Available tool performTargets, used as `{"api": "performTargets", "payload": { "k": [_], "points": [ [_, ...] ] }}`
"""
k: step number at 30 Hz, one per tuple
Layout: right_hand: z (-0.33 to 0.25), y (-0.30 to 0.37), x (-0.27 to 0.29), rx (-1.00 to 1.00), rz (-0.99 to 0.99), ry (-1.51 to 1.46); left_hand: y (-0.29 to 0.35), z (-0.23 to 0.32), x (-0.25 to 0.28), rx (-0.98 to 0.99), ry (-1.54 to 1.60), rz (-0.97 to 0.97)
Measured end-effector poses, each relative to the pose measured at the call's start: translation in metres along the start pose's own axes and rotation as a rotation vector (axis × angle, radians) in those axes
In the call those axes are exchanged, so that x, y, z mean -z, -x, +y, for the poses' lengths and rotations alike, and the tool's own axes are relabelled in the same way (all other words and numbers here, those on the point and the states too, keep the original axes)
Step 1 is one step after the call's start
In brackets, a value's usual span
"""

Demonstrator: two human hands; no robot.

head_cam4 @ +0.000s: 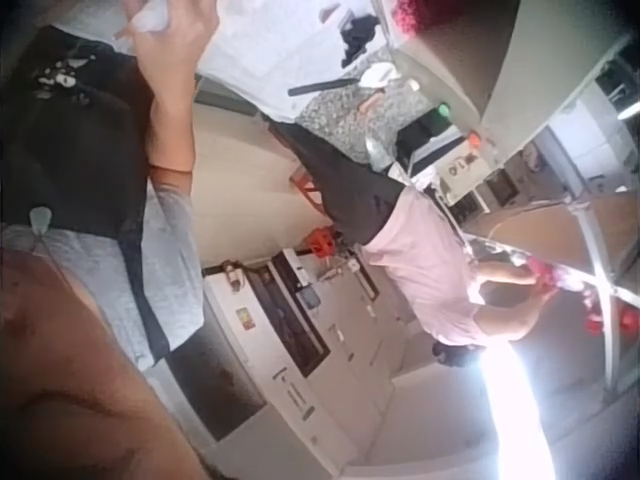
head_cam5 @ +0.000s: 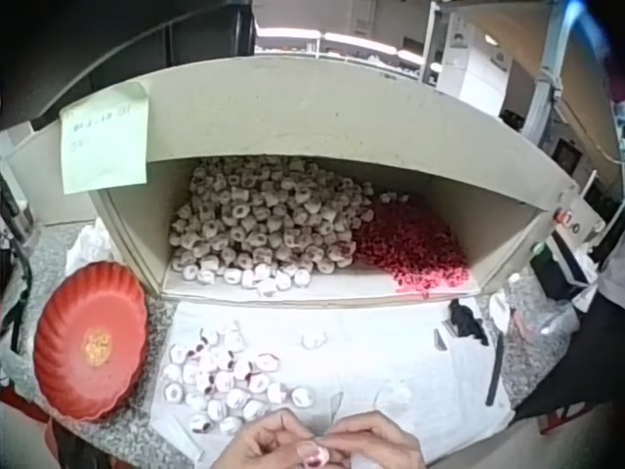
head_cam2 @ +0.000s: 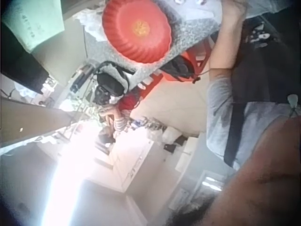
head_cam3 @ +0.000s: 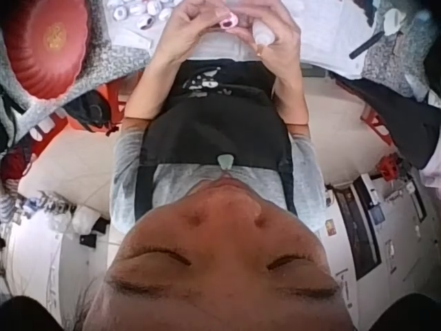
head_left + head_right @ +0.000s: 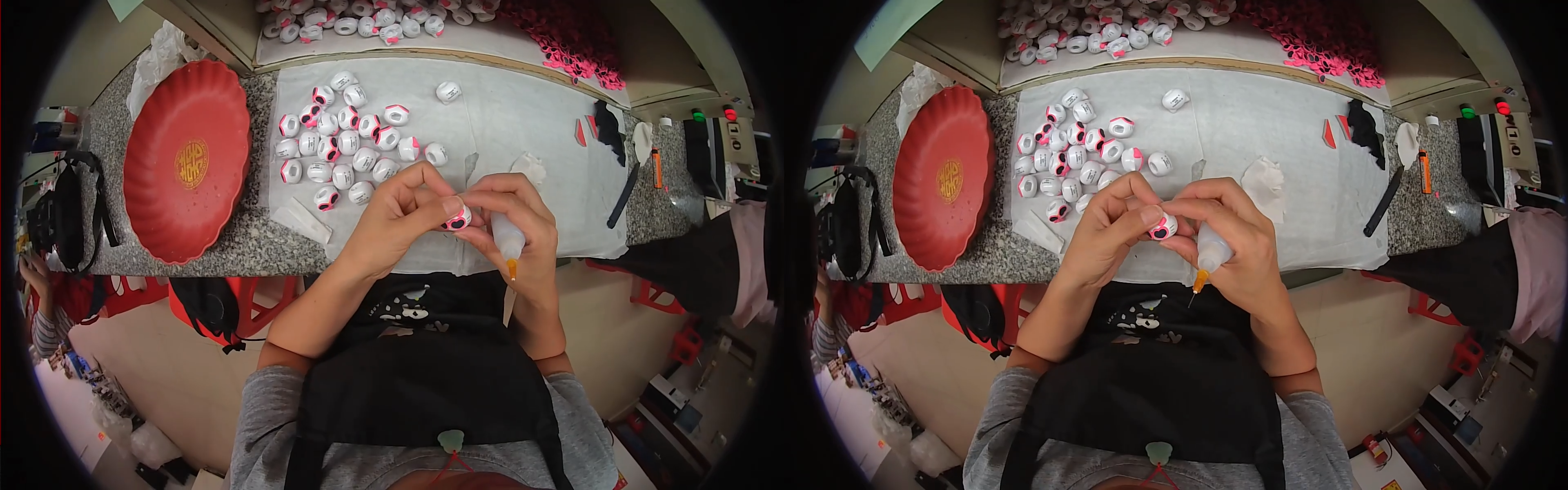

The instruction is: Apply glue or liquid solution to small plastic toy components for assembly.

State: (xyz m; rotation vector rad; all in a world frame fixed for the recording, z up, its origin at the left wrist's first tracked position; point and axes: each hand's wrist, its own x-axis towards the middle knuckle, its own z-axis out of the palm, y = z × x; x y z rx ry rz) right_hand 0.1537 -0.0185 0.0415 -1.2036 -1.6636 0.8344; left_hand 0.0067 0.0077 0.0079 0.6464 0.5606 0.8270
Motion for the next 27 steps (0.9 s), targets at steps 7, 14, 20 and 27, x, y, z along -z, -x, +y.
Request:
{"api": "performTargets", "payload": {
  "k": [7, 14, 20, 27],
  "points": [
    [-0.002, 0.002, 0.002, -0.052, -0.021, -0.013, 0.000, -0.001, 0.001, 0.012, -0.059, -0.008],
    [0.001, 0.002, 0.001, -0.089, -0.036, -0.051, -0.001, 0.002, -0.004, 0.093, 0.164, -0.021],
    [0.002, 0.005, 0.003, -0.099, -0.043, -0.101, -0.002, -0.003, 0.003, 0.118, -0.025, -0.103],
    [0.005, 0.007, -0.003, -0.118, -0.019, -0.181, 0.003, -0.002, 0.007, 0.108, -0.021, -0.099]
  ]
}}
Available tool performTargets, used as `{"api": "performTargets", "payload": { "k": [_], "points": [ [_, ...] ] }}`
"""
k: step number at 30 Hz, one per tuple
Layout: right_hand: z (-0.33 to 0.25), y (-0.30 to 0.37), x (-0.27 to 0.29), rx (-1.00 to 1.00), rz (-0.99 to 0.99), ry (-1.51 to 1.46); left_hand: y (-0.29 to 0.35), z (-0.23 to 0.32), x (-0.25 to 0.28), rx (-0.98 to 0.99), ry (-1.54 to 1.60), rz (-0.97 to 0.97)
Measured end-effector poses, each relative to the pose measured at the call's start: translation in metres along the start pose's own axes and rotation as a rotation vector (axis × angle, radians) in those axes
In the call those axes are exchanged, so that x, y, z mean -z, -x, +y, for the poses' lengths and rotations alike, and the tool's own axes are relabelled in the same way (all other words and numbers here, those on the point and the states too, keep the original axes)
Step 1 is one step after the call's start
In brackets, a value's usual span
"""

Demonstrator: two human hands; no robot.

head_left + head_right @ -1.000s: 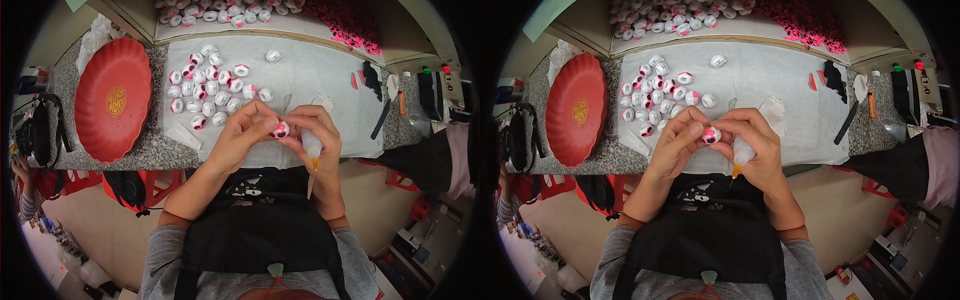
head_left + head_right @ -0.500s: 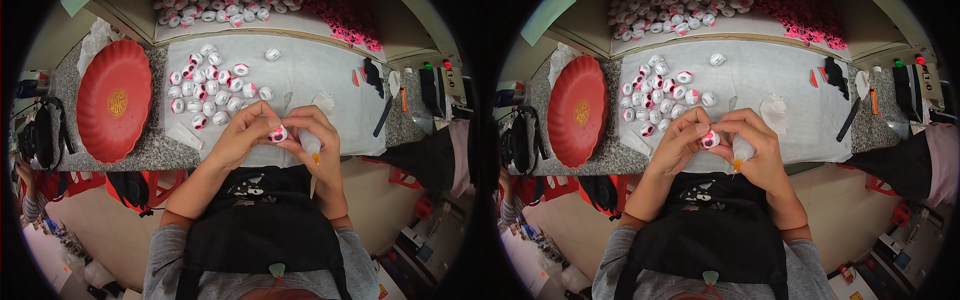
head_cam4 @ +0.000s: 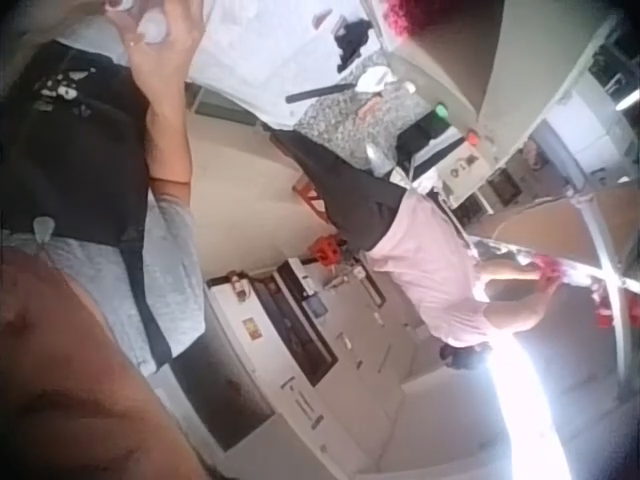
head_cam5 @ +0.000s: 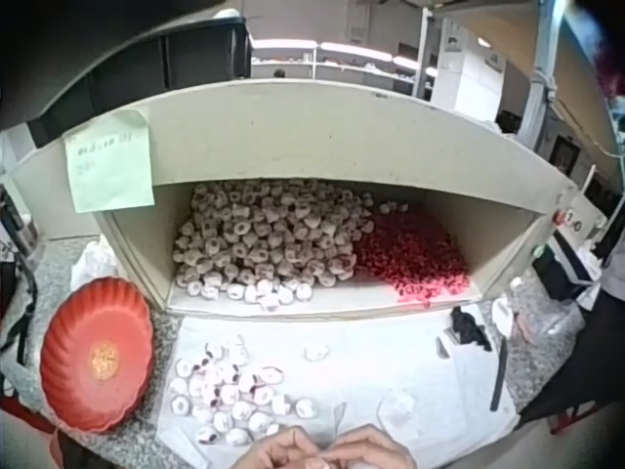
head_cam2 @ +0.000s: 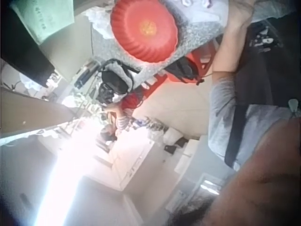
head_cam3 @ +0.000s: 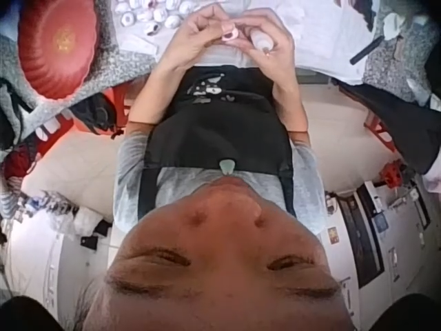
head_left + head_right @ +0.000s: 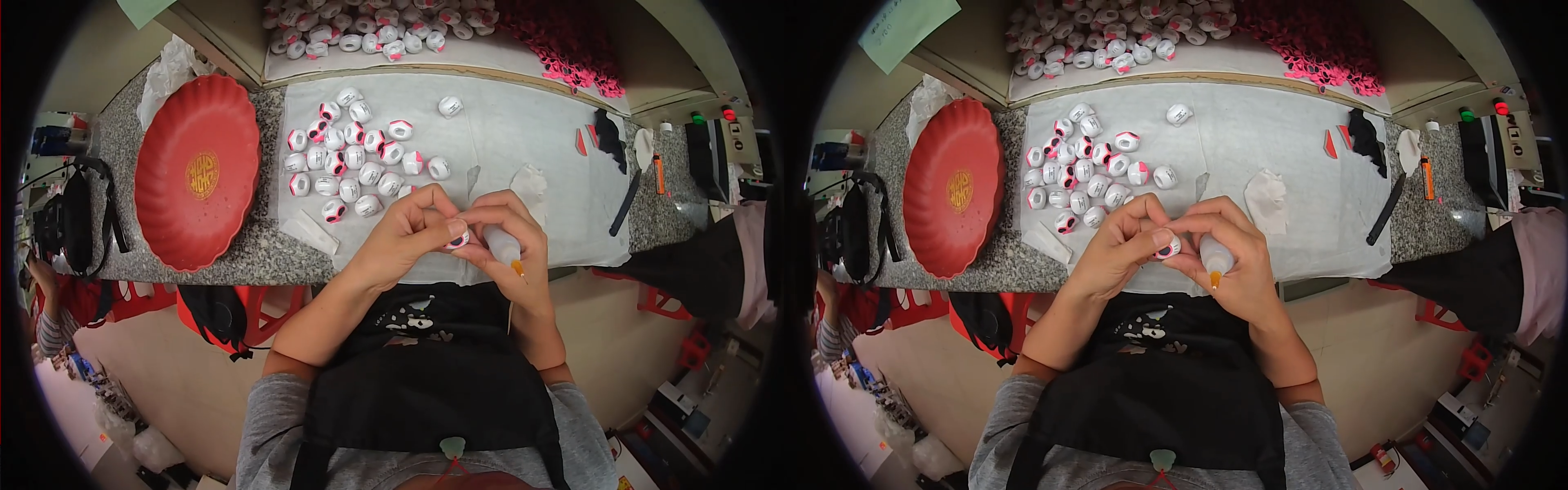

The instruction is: Apply glue or liquid solution to small plastic toy components for assembly.

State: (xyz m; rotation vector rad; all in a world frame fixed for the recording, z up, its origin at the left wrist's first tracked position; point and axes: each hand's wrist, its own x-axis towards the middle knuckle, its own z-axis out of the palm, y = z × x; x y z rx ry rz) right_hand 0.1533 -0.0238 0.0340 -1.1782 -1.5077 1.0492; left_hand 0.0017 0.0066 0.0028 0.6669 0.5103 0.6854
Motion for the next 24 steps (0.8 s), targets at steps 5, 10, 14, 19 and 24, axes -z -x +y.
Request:
{"api": "performTargets", "payload": {
  "k": [5, 10, 14, 19, 24],
  "points": [
    [0.000, 0.004, 0.000, -0.034, 0.020, -0.025, 0.004, 0.008, -0.011, 0.051, 0.056, 0.049],
    [0.006, 0.005, -0.005, 0.016, -0.019, -0.047, 0.010, 0.010, -0.003, -0.032, -0.063, 0.016],
    [0.005, 0.001, -0.001, -0.076, 0.130, -0.218, 0.025, 0.024, 0.002, -0.280, -0.224, 0.121],
    [0.025, -0.008, 0.056, 0.089, 0.462, -0.281, 0.073, 0.073, 0.024, -0.657, -0.519, 0.479],
    [0.051, -0.010, 0.110, -0.062, 0.467, -0.065, 0.121, 0.120, 0.092, -0.711, -1.131, 0.941]
  ]
}}
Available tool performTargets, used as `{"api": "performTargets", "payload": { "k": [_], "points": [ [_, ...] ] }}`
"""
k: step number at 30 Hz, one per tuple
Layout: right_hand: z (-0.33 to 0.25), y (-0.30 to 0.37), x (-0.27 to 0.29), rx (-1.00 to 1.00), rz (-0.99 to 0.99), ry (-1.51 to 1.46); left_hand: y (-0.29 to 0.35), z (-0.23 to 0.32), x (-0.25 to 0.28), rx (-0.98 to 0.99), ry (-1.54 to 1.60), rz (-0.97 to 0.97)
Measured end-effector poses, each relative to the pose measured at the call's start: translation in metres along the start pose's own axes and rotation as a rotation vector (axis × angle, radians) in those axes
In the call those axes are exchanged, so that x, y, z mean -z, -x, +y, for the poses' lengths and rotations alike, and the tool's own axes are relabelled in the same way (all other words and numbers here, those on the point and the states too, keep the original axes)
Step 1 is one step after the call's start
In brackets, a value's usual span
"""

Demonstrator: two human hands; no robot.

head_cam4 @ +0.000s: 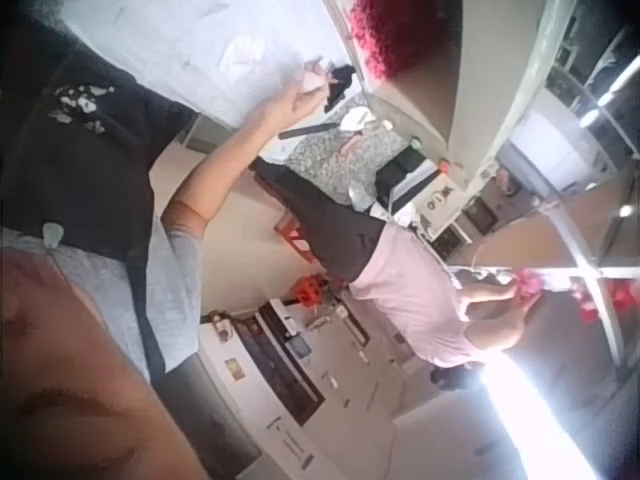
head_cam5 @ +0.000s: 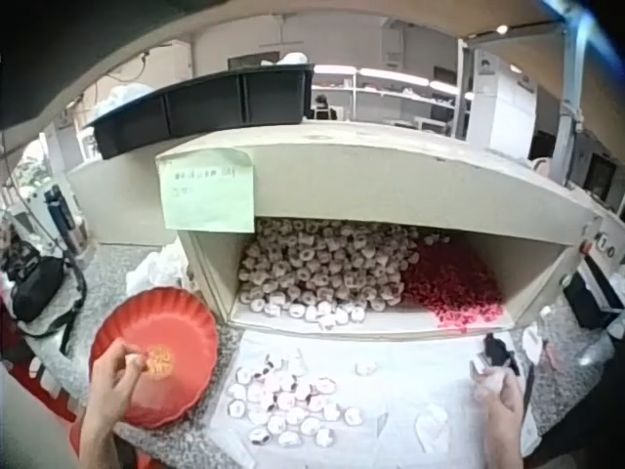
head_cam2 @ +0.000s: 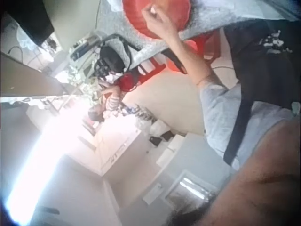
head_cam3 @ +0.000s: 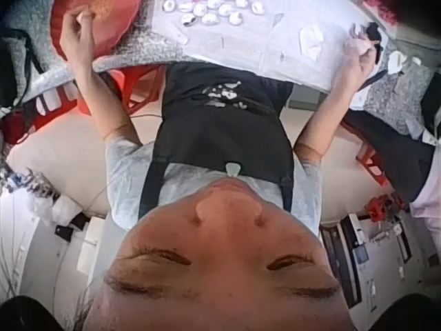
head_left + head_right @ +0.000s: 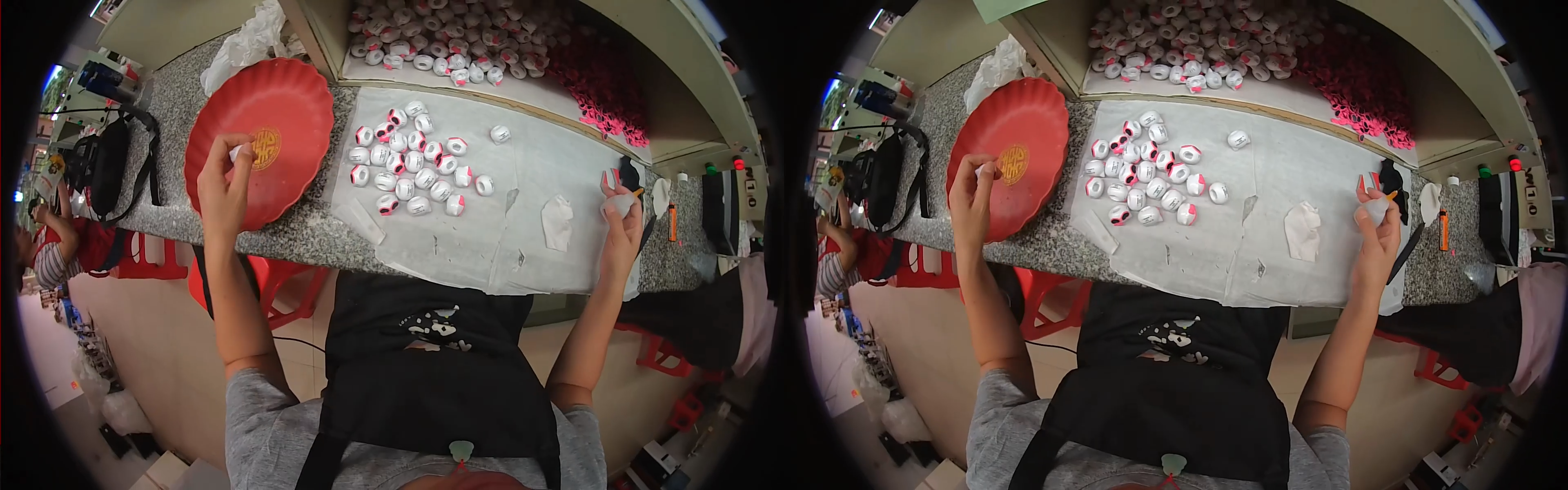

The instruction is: Apply glue or liquid solution to small plastic toy components for assembly.

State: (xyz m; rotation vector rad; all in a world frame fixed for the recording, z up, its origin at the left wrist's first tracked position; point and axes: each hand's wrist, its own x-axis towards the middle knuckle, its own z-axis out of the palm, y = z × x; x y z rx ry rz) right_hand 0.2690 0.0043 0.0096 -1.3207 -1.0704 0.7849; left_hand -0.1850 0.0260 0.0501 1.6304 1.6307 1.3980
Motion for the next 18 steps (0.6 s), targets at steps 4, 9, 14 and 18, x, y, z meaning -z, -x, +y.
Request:
{"api": "performTargets", "payload": {
  "k": [4, 9, 14, 18],
  "points": [
    [0.017, -0.001, 0.001, -0.036, 0.053, 0.051, -0.005, -0.022, 0.037, 0.231, -0.731, -0.259],
    [0.008, 0.010, -0.010, 0.263, 0.236, 0.182, 0.004, -0.048, 0.083, -0.345, -0.988, 0.036],
    [-0.041, 0.037, -0.077, 0.647, -0.055, 0.181, -0.002, -0.089, 0.124, 0.521, -0.211, 0.001],
    [-0.022, -0.007, -0.137, 0.591, -0.447, 0.509, 0.000, -0.099, 0.126, 0.399, 0.098, -0.037]
  ]
}}
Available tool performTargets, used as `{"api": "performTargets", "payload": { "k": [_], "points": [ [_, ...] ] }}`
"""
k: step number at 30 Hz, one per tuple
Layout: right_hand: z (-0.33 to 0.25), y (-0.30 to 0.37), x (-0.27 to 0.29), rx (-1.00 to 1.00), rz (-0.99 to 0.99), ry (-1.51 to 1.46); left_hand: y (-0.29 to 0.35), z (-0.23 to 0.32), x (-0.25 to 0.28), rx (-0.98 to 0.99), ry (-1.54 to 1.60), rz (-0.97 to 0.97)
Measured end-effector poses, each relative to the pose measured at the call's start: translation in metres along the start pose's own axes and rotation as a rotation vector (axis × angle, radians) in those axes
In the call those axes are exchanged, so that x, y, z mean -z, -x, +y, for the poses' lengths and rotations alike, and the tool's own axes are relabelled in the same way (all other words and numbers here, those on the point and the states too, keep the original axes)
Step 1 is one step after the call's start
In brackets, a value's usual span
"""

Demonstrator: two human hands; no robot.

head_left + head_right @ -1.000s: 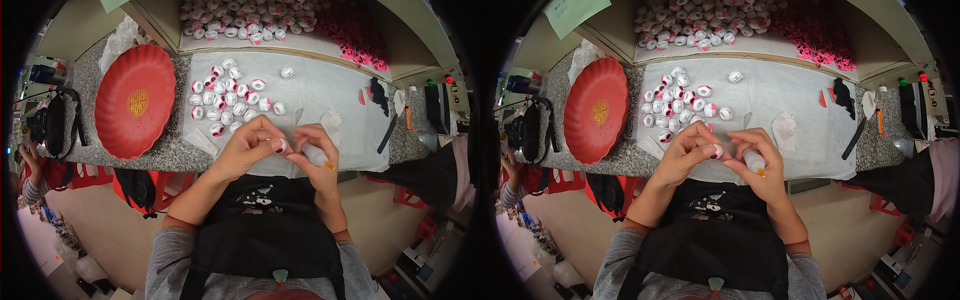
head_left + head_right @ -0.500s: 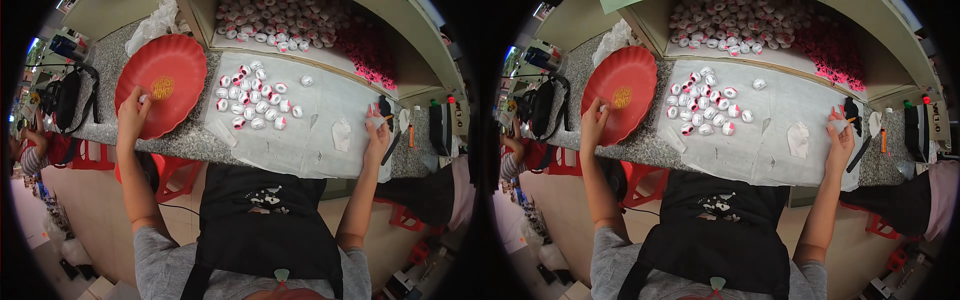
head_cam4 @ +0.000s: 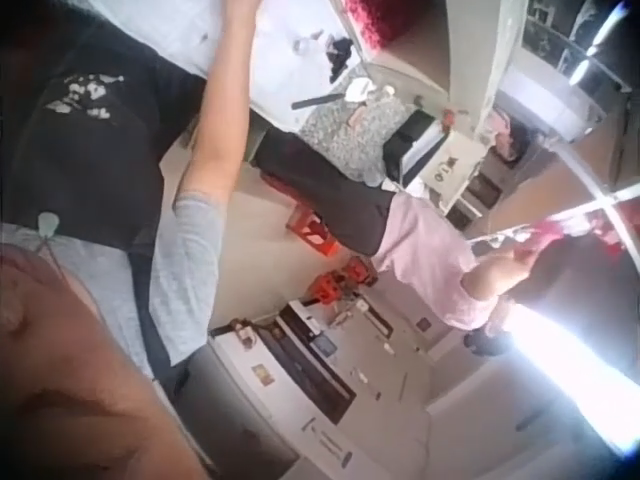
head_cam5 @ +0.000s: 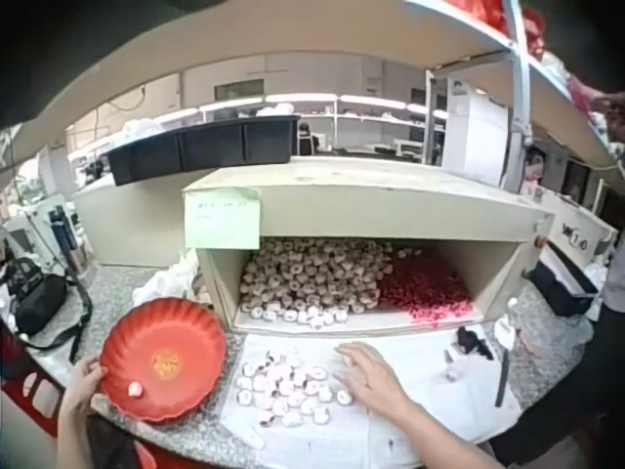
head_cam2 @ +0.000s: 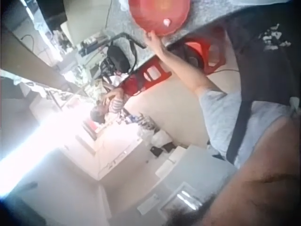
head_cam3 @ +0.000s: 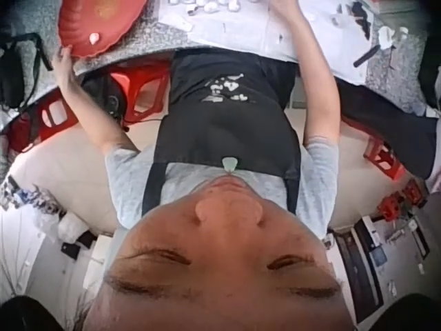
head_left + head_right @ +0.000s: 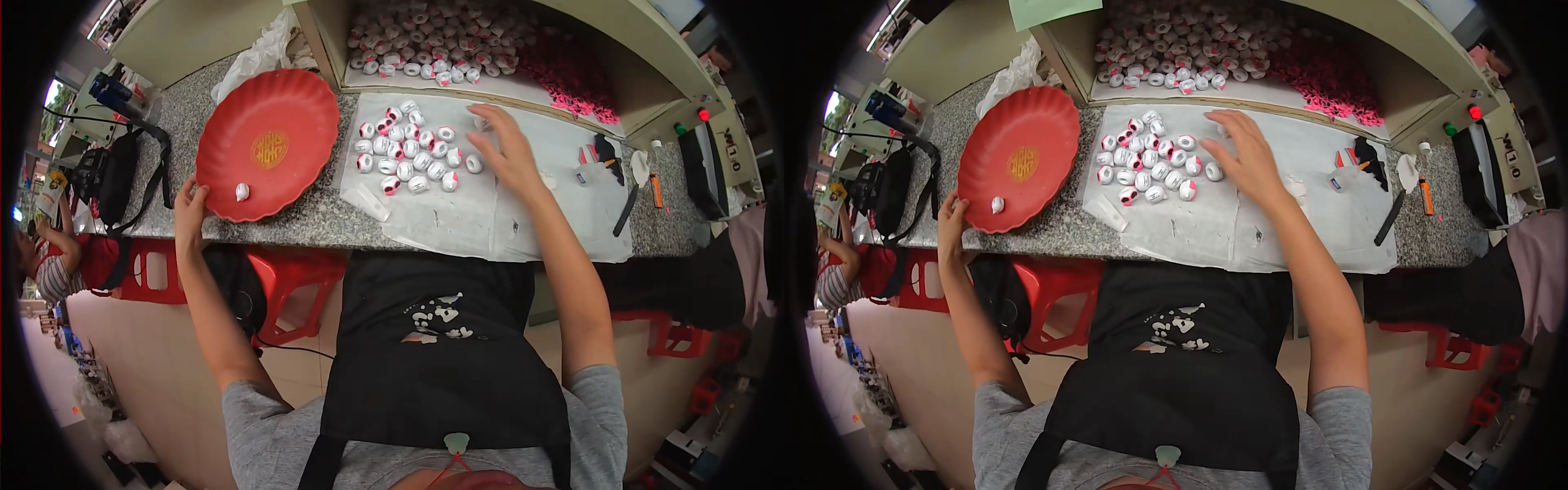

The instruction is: Apply glue or liquid solution to small plastic toy components for assembly.

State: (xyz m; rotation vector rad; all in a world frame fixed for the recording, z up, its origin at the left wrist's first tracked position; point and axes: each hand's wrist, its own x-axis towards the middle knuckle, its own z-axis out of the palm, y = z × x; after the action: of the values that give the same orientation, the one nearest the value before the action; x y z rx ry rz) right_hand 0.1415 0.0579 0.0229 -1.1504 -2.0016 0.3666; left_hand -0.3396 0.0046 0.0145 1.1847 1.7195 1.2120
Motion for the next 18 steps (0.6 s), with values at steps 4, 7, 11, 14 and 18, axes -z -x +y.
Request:
{"api": "performTargets", "payload": {
  "k": [4, 7, 11, 14, 18],
  "points": [
    [0.038, -0.004, -0.026, 0.064, -0.067, 0.026, 0.055, 0.016, -0.001, -0.154, 0.055, -0.036],
    [0.000, -0.037, -0.070, 0.140, -0.296, -0.120, 0.140, 0.024, 0.072, -0.161, -0.142, 0.053],
    [0.021, -0.032, -0.061, 0.192, -0.337, 0.027, 0.195, 0.025, 0.035, -0.090, -0.131, -0.271],
    [0.007, -0.037, -0.063, 0.192, -0.379, 0.050, 0.214, 0.000, 0.022, -0.141, -0.218, -0.256],
    [-0.010, -0.039, -0.070, 0.200, -0.442, 0.126, 0.204, -0.042, 0.011, 0.015, 0.054, -0.310]
  ]
}}
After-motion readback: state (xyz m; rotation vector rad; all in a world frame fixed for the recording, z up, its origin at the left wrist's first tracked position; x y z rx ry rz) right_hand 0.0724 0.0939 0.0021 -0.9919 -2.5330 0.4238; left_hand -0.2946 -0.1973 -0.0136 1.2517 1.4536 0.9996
